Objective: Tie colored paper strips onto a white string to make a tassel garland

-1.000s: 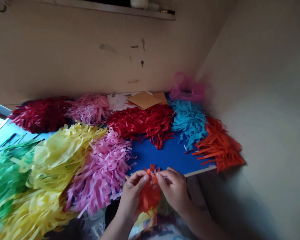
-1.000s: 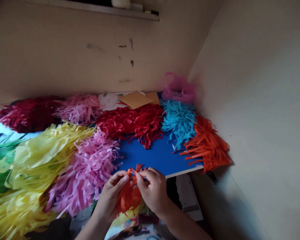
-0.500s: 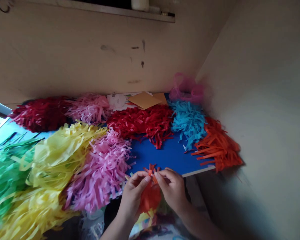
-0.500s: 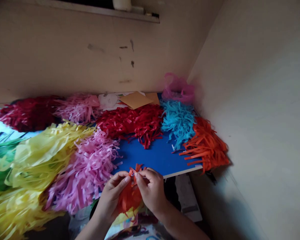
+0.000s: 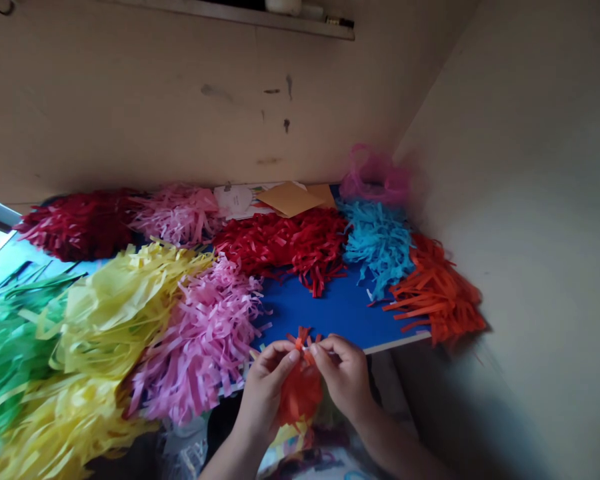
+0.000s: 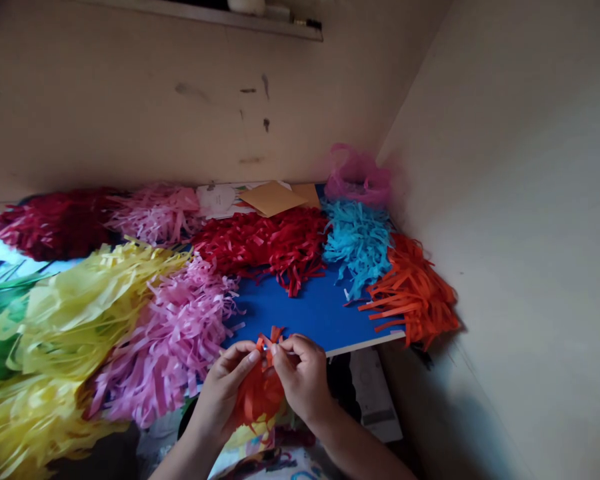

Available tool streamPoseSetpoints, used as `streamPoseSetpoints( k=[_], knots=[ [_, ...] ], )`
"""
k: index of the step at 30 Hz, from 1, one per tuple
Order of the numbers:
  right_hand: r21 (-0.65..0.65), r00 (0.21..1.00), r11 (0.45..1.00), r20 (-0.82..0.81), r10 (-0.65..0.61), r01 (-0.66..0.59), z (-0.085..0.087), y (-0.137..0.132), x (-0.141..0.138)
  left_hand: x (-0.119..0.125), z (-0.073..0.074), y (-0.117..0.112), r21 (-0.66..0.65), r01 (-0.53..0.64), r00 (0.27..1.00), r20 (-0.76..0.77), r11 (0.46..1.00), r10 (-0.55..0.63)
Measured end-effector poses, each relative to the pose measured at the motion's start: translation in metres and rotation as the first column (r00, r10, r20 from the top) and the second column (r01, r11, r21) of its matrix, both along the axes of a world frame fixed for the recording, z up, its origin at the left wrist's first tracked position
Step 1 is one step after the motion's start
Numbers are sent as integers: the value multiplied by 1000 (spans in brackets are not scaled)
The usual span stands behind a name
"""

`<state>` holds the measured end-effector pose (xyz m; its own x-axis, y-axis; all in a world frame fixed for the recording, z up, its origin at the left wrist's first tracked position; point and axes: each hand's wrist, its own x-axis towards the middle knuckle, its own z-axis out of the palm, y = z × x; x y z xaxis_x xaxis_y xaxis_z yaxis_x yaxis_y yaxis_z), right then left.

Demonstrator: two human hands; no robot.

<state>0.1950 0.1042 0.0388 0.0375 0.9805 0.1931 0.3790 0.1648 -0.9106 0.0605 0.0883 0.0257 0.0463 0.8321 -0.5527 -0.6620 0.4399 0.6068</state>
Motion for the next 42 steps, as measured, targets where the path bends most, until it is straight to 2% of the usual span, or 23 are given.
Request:
streamPoseSetpoints(
  k=[5,7,9,12,15,17,20,22,25,27,28,30,31,33,34,35,36,38,40,42],
  knots=[
    [-194,979,977,-198,46,-85,-6,2,2,1,2,1,-9,6,1000,1,1000,-6],
    [-238,974,968,-222,31,-85,-8,3,2,1,3,1,-5,19,1000,4,1000,-19],
    [-215,983,975,-182,10,-50,-10,3,1,1,3,1,0,30,1000,8,1000,-30],
    [-74,999,997,-51,3,-7,-9,3,-1,1,3,1,2,21,1000,-9,1000,-21],
    [24,988,995,127,90,-94,-7,2,-1,2,3,2,40,11,995,-97,999,-7],
    [-22,963,978,175,207,-206,-5,2,2,2,3,3,109,1,981,-195,994,21],
    [-129,943,941,80,324,-312,-4,3,5,0,0,1,219,15,923,-379,976,71],
    [-160,942,933,45,332,-321,-5,4,5,-3,-2,0,248,57,839,-537,967,88],
    [-77,945,953,132,301,-293,-4,8,4,-5,-5,-2,259,115,703,-703,959,106],
    [3,954,963,137,266,-269,3,10,11,-4,-6,-4,277,148,682,-723,949,105],
    [26,966,969,84,243,-246,10,11,20,-4,-6,-5,283,183,686,-723,941,84],
    [47,978,982,-84,189,-185,28,11,44,-5,-5,-9,262,368,685,-725,892,-69],
    [57,972,985,-158,173,-166,39,9,58,-5,-3,-11,241,499,659,-729,832,-184],
    [98,962,975,-173,212,-198,62,3,80,-7,3,-13,228,719,567,-738,657,-366],
    [112,956,964,-145,255,-240,71,0,85,-7,9,-13,242,771,535,-748,589,-393],
    [113,947,950,-109,303,-291,78,-3,85,-7,15,-12,271,780,535,-756,564,-376],
    [111,932,931,-65,357,-348,83,-5,80,-5,22,-11,309,761,564,-749,570,-347],
    [113,898,892,13,439,-438,85,-5,61,1,35,-8,372,678,677,-651,633,-342],
    [121,858,850,90,505,-513,78,6,42,8,40,-5,330,625,762,-457,707,-460],
    [121,846,838,135,517,-532,69,32,34,12,32,-2,230,623,777,-288,748,-559]
  ],
)
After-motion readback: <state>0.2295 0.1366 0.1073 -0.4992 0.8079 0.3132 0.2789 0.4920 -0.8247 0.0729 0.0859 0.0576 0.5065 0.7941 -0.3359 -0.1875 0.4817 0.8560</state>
